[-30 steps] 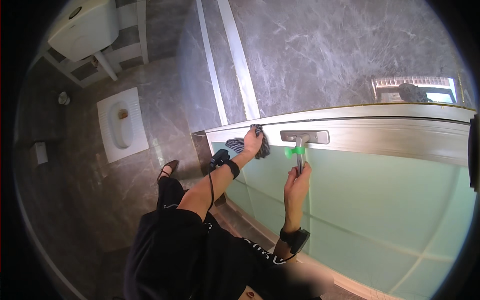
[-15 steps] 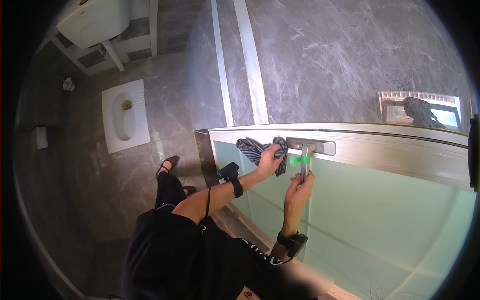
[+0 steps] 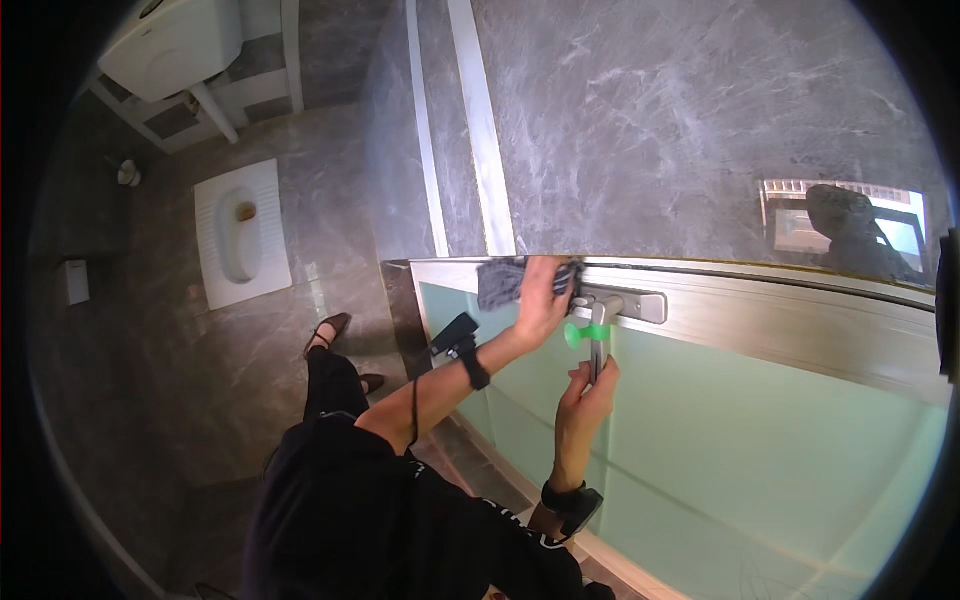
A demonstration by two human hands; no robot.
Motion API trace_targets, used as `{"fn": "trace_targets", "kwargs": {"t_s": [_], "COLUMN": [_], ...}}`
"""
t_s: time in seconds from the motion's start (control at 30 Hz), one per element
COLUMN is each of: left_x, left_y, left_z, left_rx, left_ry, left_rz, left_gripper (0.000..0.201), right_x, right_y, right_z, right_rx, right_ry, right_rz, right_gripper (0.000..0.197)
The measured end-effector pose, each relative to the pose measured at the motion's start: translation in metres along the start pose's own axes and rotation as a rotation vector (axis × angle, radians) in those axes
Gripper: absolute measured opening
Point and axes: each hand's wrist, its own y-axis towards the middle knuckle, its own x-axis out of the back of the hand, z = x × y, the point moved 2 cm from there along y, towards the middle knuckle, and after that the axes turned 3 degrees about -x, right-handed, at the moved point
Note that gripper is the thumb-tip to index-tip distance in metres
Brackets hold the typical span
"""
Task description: Cleaning a bathroom door and nearby wall using a cloth.
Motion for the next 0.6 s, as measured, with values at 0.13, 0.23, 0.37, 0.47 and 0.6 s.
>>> {"fn": "trace_targets", "kwargs": {"t_s": [0.13,0.23,0.37,0.47,0.6], "left_x": [0.001,0.005,0.027,0.027,0.002], "left_y": [-0.003,-0.034,-0.051,-0.041,-0.035], "left_z": [0.041,0.119,0.242,0.246,0.192], "left_rx": [-0.085,0.065,0.705,0.837,0.646], "left_ry": [0.139,0.361,0.489,0.492,0.351], "left_rz": [0.017,-0.122,-0.218,-0.234,-0.202], "left_gripper": [0.038,0.042,0.034,0.032,0.026], "right_x": [-0.003,0.0,0.0,-0.001,0.003], "right_y": [0.0,0.002,-0.003,0.004,0.002], "right_z": [0.004,0.004,0.011,0.016,0.006], "right_rx": [-0.013,0.028,-0.021,0.009,0.043], "right_ry": [-0.009,-0.023,0.052,0.002,-0.003], "right_rz": [0.004,-0.001,0.007,0.013,-0.017], "right_gripper": [0.032,0.031,0.029,0.028,0.028]}}
